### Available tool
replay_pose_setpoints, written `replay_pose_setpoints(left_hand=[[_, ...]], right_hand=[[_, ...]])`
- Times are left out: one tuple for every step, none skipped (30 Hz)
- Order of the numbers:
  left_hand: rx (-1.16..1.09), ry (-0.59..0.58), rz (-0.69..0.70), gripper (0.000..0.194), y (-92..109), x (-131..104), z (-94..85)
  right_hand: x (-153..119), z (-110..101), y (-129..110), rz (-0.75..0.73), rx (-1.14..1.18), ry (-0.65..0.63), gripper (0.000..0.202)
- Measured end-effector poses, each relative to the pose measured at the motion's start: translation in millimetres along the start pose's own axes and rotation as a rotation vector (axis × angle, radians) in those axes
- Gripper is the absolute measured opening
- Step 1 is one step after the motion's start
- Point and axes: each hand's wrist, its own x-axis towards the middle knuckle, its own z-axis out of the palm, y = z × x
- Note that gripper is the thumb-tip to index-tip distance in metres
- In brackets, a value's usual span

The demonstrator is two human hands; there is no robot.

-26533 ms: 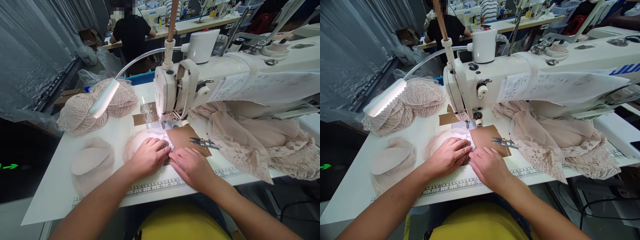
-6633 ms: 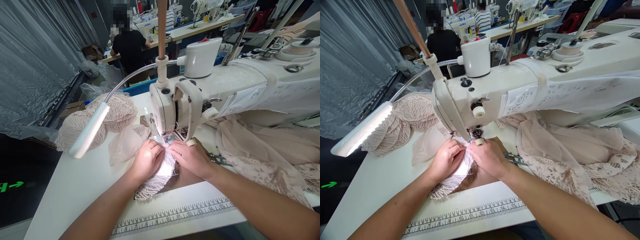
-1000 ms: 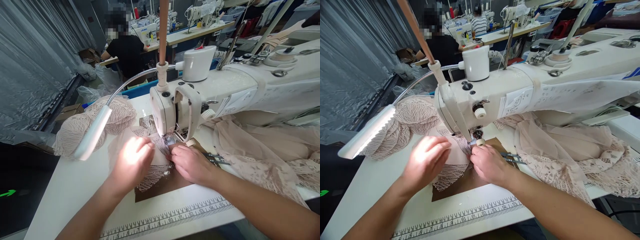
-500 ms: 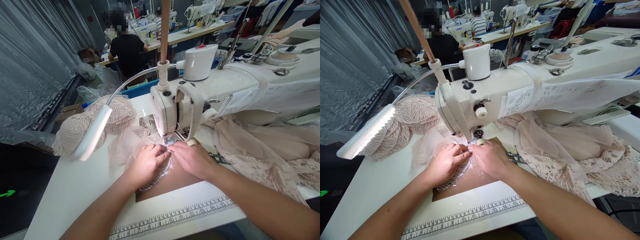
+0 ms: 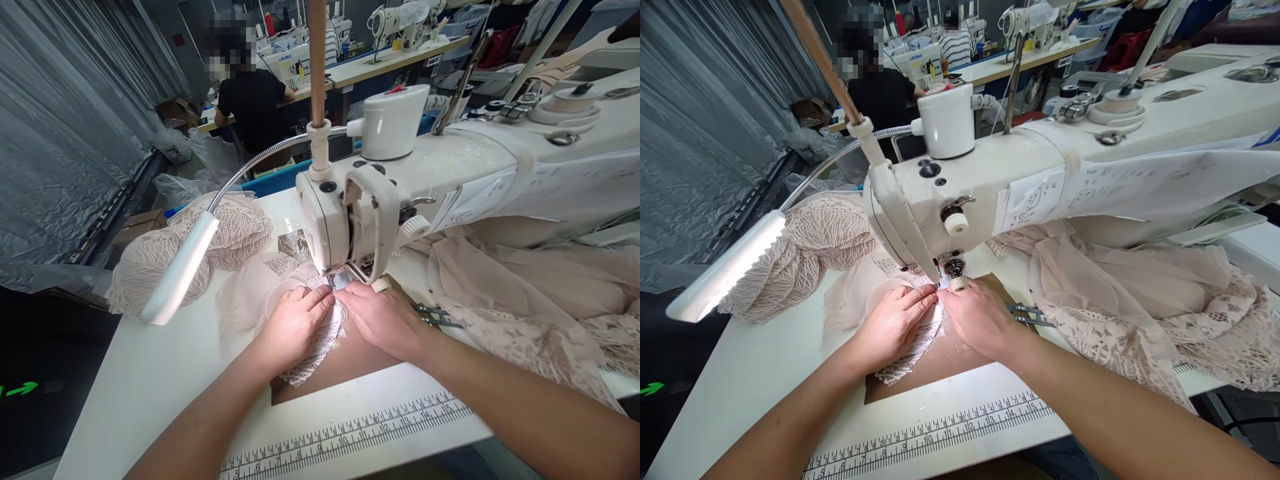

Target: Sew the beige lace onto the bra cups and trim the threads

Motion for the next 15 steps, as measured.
replay_pose_setpoints(left_hand=[[-0.002, 0.004, 0.003, 0.044, 0, 0, 0.4], [-0.005, 0.009, 0.005, 0.044, -1, 0, 0.7], [-0.009, 0.014, 0.007, 0.044, -2, 0, 1.1], [-0.014, 0.019, 0.009, 0.044, -3, 0, 1.4], [-0.020, 0.024, 0.012, 0.043, -4, 0, 1.6], [-0.028, 0.027, 0.013, 0.043, -5, 0, 1.6], [-0.037, 0.029, 0.014, 0.042, -6, 1, 1.5], [-0.045, 0.033, 0.017, 0.042, -7, 1, 1.4], [-0.053, 0.036, 0.021, 0.042, -8, 1, 1.2], [-0.059, 0.037, 0.022, 0.042, -9, 2, 0.9], [-0.062, 0.039, 0.022, 0.041, -9, 2, 0.7], [-0.064, 0.043, 0.022, 0.041, -10, 3, 0.6], [-0.065, 0.046, 0.021, 0.041, -10, 3, 0.6], [-0.065, 0.052, 0.020, 0.041, -11, 4, 0.8], [-0.067, 0.058, 0.020, 0.040, -11, 4, 1.0]], right_hand=[[0, 1, 0, -0.003, -0.010, 0.006, 0.029], [0, 1, 1, -0.006, -0.018, 0.010, 0.028], [0, 2, 1, -0.009, -0.023, 0.013, 0.028], [0, 2, 2, -0.009, -0.023, 0.015, 0.028], [0, 2, 2, -0.010, -0.019, 0.016, 0.027], [0, 2, 2, -0.012, -0.011, 0.019, 0.027], [-1, 1, 2, -0.014, 0.000, 0.022, 0.026], [-1, 1, 2, -0.019, 0.013, 0.025, 0.026], [-1, 0, 3, -0.024, 0.026, 0.027, 0.026], [-1, -1, 3, -0.030, 0.038, 0.029, 0.026], [-2, -2, 3, -0.036, 0.049, 0.030, 0.027], [-2, -2, 4, -0.040, 0.057, 0.031, 0.027], [-2, -3, 4, -0.044, 0.064, 0.030, 0.027], [-2, -3, 4, -0.048, 0.069, 0.029, 0.027], [-2, -3, 4, -0.050, 0.073, 0.027, 0.028]])
